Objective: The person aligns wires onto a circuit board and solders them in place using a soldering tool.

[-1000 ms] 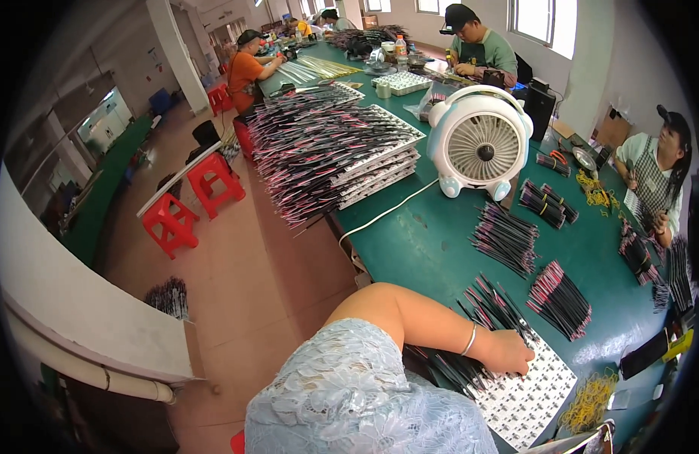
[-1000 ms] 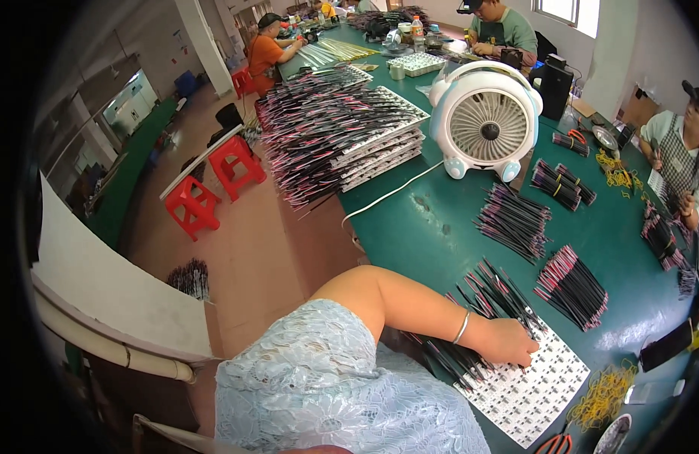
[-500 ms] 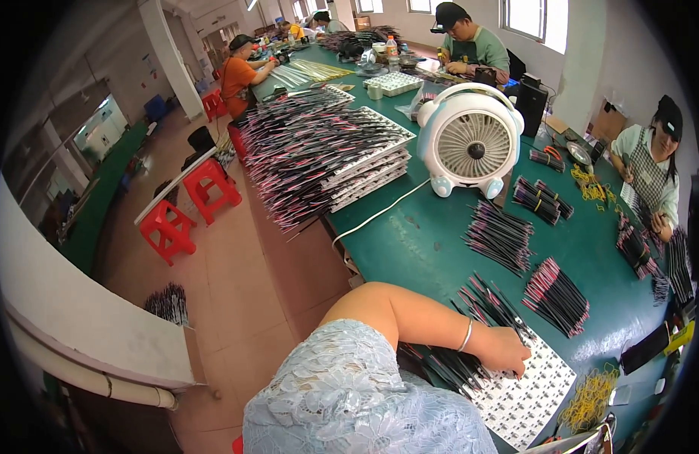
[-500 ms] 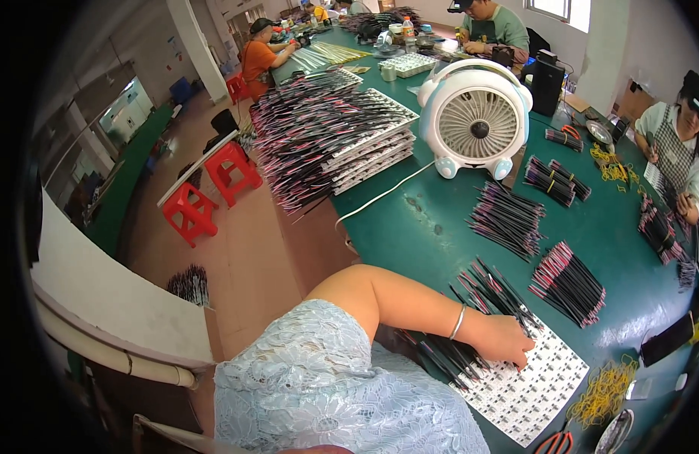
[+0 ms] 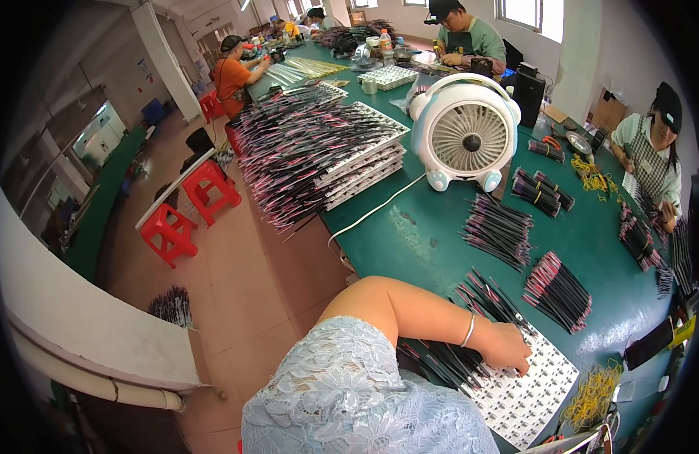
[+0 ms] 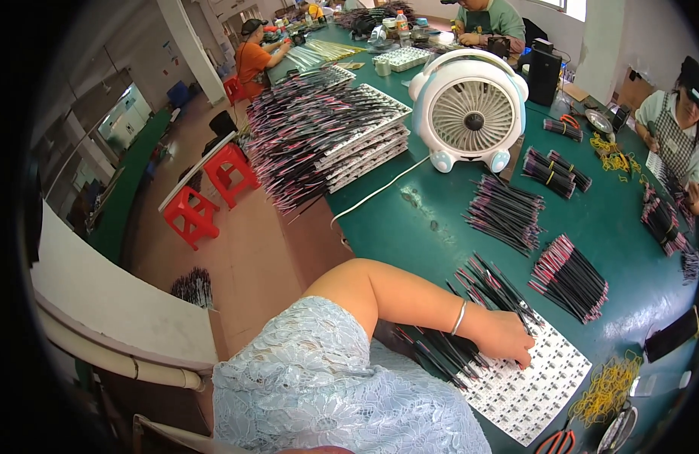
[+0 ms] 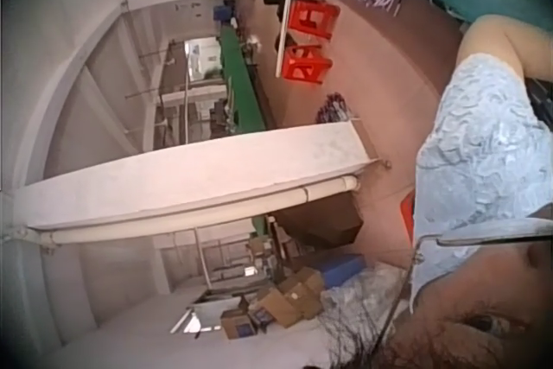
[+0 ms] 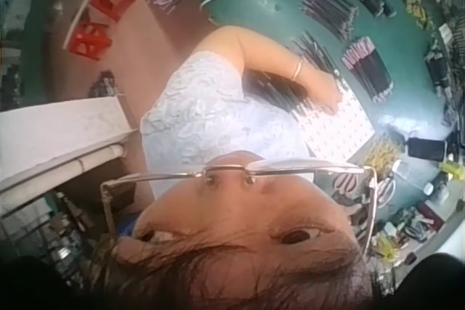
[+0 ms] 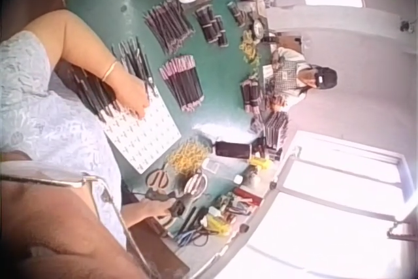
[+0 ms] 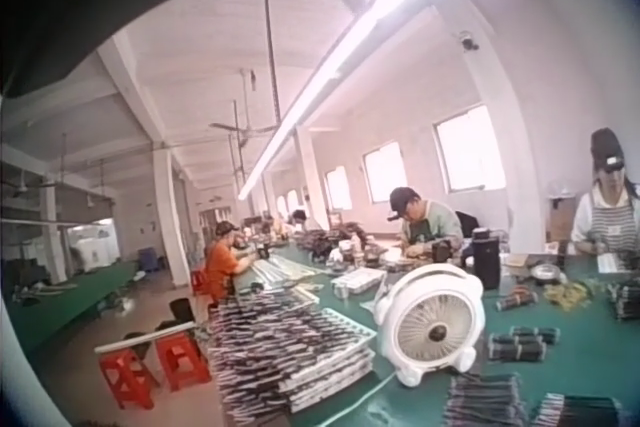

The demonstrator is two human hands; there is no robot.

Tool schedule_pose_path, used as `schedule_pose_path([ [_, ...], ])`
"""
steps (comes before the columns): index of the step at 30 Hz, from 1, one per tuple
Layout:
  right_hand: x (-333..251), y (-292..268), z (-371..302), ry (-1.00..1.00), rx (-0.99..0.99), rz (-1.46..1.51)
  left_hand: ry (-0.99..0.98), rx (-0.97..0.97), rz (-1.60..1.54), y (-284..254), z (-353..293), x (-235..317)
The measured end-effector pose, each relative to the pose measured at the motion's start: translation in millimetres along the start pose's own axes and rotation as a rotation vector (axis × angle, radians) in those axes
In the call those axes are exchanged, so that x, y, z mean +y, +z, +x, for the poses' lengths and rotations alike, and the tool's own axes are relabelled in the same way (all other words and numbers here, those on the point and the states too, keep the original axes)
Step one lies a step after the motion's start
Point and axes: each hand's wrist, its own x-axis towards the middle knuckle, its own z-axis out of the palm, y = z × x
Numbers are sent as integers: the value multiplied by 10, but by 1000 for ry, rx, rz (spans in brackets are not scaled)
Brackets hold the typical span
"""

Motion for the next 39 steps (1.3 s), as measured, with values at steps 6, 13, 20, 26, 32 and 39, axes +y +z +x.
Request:
schedule_pose_path([
  [6, 0, -26, 10, 69, 22, 48, -3, 14, 2, 11, -25, 12],
  [13, 3, -55, 7, 77, 43, 109, 120, 7, 260, 29, -58, 86],
  [20, 22, -73, 18, 84, 21, 108, -19, 264, 87, 19, -112, 51],
  [26, -79, -13, -11, 160, 70, 153, -252, 764, -373, -142, -416, 235],
  [32, -206, 155, -67, 107, 40, 106, -336, 861, -84, -325, -484, 478],
  [39, -219, 157, -123, 131, -65, 111, -325, 458, 226, 98, -274, 378],
])
